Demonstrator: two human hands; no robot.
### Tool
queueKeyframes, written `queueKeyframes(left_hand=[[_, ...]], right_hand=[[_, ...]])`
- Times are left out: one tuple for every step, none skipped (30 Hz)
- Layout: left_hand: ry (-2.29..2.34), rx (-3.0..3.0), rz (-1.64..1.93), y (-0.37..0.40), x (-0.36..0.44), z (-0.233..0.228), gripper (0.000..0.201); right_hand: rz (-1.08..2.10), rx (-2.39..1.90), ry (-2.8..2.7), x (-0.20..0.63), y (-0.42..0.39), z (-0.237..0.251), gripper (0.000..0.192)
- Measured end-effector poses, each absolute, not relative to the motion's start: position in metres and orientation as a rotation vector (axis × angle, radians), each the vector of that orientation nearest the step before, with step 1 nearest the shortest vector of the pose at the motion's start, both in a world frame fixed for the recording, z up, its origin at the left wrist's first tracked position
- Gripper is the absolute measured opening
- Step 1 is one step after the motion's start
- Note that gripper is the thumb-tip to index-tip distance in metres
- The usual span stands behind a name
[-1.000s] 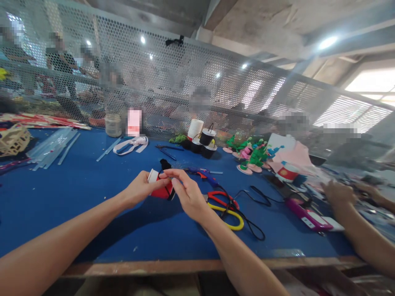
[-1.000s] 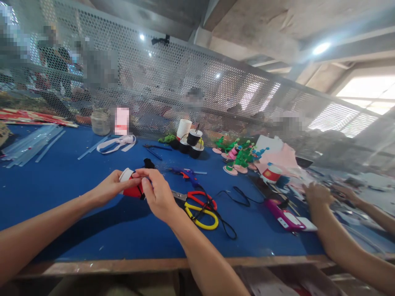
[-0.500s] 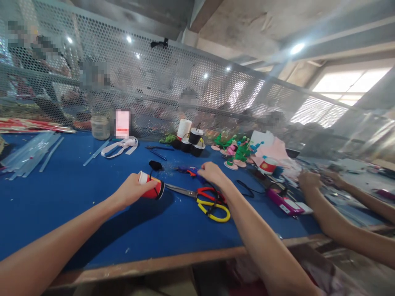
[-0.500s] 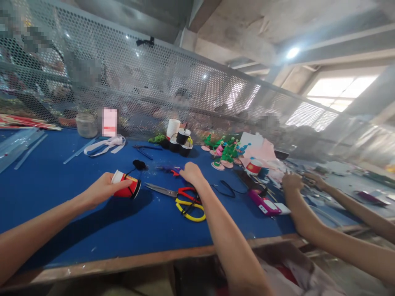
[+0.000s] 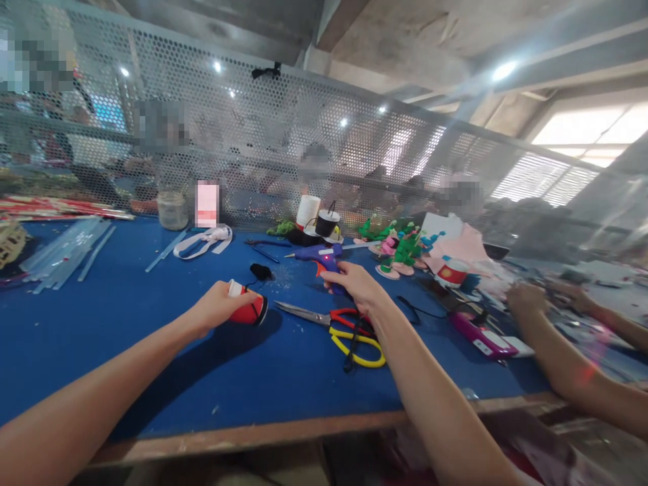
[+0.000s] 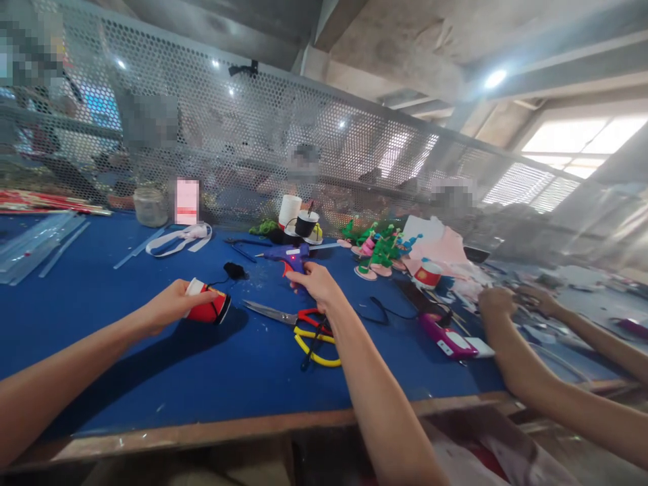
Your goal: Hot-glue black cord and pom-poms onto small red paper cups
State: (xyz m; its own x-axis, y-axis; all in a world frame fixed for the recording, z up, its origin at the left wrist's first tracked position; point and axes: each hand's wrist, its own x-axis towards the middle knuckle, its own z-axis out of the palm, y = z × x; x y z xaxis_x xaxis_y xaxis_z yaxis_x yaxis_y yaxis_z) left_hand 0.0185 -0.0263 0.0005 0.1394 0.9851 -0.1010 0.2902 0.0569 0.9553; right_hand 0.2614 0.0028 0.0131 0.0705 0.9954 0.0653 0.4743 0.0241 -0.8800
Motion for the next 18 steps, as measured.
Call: queueKeyframes(left_hand=[[1.334,1.414,0.881,-0.025,0.018,0.000,0.033],[1.342,1.414,0.872,-0.024,0.017,-0.001,0.033],[1.355,1.415,0.863,-0.024,0.017,-0.001,0.033],[1.369,1.406,0.856,-0.023,0.017,-0.002,0.033],[1.387,1.396,0.851,-0.023,0.017,-0.002,0.033],[1.404,1.386,0.847,-0.022,0.017,-0.002,0.033],[1.415,1.378,0.843,-0.022,0.017,-0.002,0.033],[1.419,1.372,0.839,-0.022,0.017,-0.002,0.033],[1.420,1.367,0.838,-0.022,0.017,-0.001,0.032],[1.420,1.361,0.838,-0.022,0.017,-0.001,0.031],[1.422,1.355,0.840,-0.022,0.016,0.000,0.031],[1.426,1.352,0.843,-0.022,0.016,0.000,0.030],[1.431,1.353,0.844,-0.022,0.016,0.000,0.030],[1.433,1.355,0.845,-0.022,0.016,0.000,0.030],[1.430,1.359,0.843,-0.022,0.016,0.000,0.029],[1.418,1.360,0.843,-0.022,0.015,-0.001,0.029],[1.401,1.360,0.844,-0.022,0.015,-0.001,0.029],[1.386,1.355,0.844,-0.021,0.015,-0.002,0.030]], right_hand=[[0.952,-1.459,-1.486,0.258,-0.002,0.016,0.015],[1.045,-1.369,-1.478,0.253,-0.007,0.017,0.015],[1.097,-1.298,-1.478,0.249,-0.011,0.017,0.015],[1.113,-1.254,-1.496,0.244,-0.015,0.016,0.016],[1.115,-1.227,-1.525,0.240,-0.018,0.014,0.016],[1.113,-1.206,-1.553,0.236,-0.021,0.012,0.017],[1.120,-1.184,-1.584,0.233,-0.024,0.010,0.018],[1.133,-1.160,-1.615,0.231,-0.027,0.007,0.019],[1.148,-1.138,-1.641,0.230,-0.030,0.005,0.019],[1.160,-1.123,-1.662,0.230,-0.032,0.004,0.019],[1.165,-1.122,-1.683,0.230,-0.035,0.004,0.019],[1.165,-1.139,-1.704,0.231,-0.038,0.004,0.018],[1.158,-1.172,-1.721,0.232,-0.041,0.004,0.018],[1.145,-1.209,-1.738,0.232,-0.044,0.005,0.018],[1.124,-1.249,-1.755,0.233,-0.046,0.005,0.018],[1.098,-1.286,-1.769,0.232,-0.049,0.006,0.017],[1.068,-1.319,-1.781,0.232,-0.051,0.006,0.017],[1.034,-1.347,-1.795,0.231,-0.052,0.006,0.017]])
